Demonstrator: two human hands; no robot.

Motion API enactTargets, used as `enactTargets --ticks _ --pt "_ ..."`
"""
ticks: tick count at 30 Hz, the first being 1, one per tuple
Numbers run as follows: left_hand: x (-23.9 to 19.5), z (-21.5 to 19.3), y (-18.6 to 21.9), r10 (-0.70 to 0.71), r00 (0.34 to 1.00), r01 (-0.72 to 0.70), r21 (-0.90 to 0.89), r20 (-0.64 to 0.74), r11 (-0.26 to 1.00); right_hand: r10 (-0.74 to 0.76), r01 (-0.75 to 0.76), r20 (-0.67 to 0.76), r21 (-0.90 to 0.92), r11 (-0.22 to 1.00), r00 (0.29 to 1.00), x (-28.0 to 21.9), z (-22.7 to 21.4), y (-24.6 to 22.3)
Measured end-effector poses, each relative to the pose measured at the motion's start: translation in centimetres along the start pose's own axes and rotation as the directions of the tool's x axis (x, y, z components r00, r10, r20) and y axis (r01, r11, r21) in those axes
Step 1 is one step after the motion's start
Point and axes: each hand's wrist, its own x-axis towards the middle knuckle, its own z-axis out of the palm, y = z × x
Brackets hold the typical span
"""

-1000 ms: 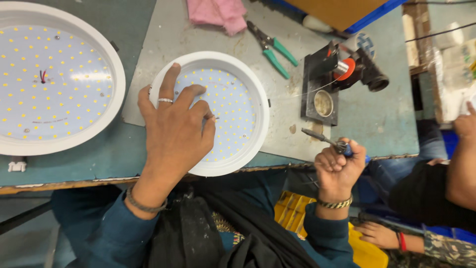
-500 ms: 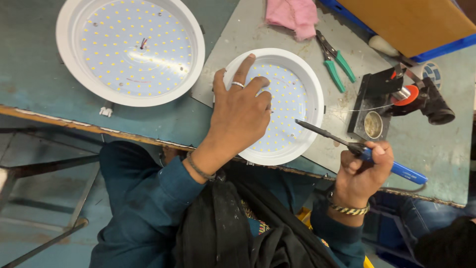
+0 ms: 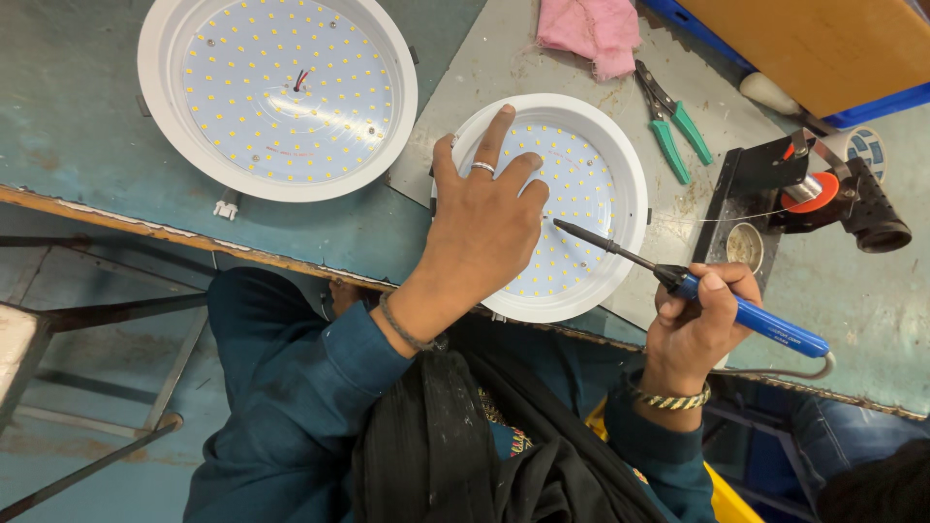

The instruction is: The person uses a soldering iron to attach wires to the center of circular LED light panels. They handle multiple panels, moving finished ones aside and picking up new ones from a stack. The person also uses pliers to trim wire ends on the panels.

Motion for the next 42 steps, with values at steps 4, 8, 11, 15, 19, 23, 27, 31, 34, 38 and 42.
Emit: enactTargets --ticks 4,8,11,15,19,23,27,31,34,38,42 --pt "0.0 0.1 0.0 0.009 1.000 -0.009 -0.002 -0.017 1.000 0.004 -0.004 -0.006 0.004 1.000 1.000 0.1 0.2 0.0" --pt "-0.1 0.1 -0.1 0.007 1.000 -0.007 -0.024 -0.005 1.000 0.000 -0.001 -0.017 -0.012 1.000 1.000 0.2 0.3 0.1" --pt "-0.1 0.0 -0.1 0.010 1.000 -0.010 -0.019 0.001 1.000 -0.008 0.007 -0.014 -0.020 1.000 1.000 0.2 0.5 0.3" --pt "0.0 0.1 -0.1 0.010 1.000 -0.010 -0.032 -0.004 0.999 -0.014 0.014 -0.001 -0.010 1.000 1.000 0.2 0.5 0.5" --pt "0.0 0.2 -0.1 0.012 1.000 -0.013 -0.030 -0.009 0.999 -0.027 0.028 0.021 -0.027 0.999 0.999 0.2 0.5 0.5" --pt "-0.2 0.2 0.0 0.012 1.000 -0.012 -0.030 -0.003 0.999 -0.027 0.028 0.019 -0.047 0.998 0.999 0.0 0.5 0.3" --pt "-0.1 0.1 0.0 0.015 1.000 -0.015 -0.033 -0.015 0.999 -0.024 0.026 0.017 -0.070 0.997 1.000 -0.1 0.8 0.0" --pt "-0.1 0.1 0.0 0.009 1.000 -0.009 -0.031 -0.003 0.999 -0.059 0.061 0.019 -0.142 0.988 0.998 -0.5 1.0 -0.3" --pt "-0.1 0.1 0.0 0.009 1.000 -0.009 -0.028 -0.007 1.000 -0.095 0.095 0.009 -0.196 0.976 0.995 -0.7 1.0 -0.5" --pt "-0.1 0.1 -0.1 0.014 1.000 -0.015 -0.031 -0.011 0.999 -0.116 0.115 -0.004 -0.135 0.984 0.993 -0.6 0.6 -0.7" --pt "-0.2 0.2 0.0 0.011 1.000 -0.011 -0.036 -0.013 0.999 -0.118 0.118 0.004 -0.077 0.990 0.993 -0.3 -0.2 -0.8"
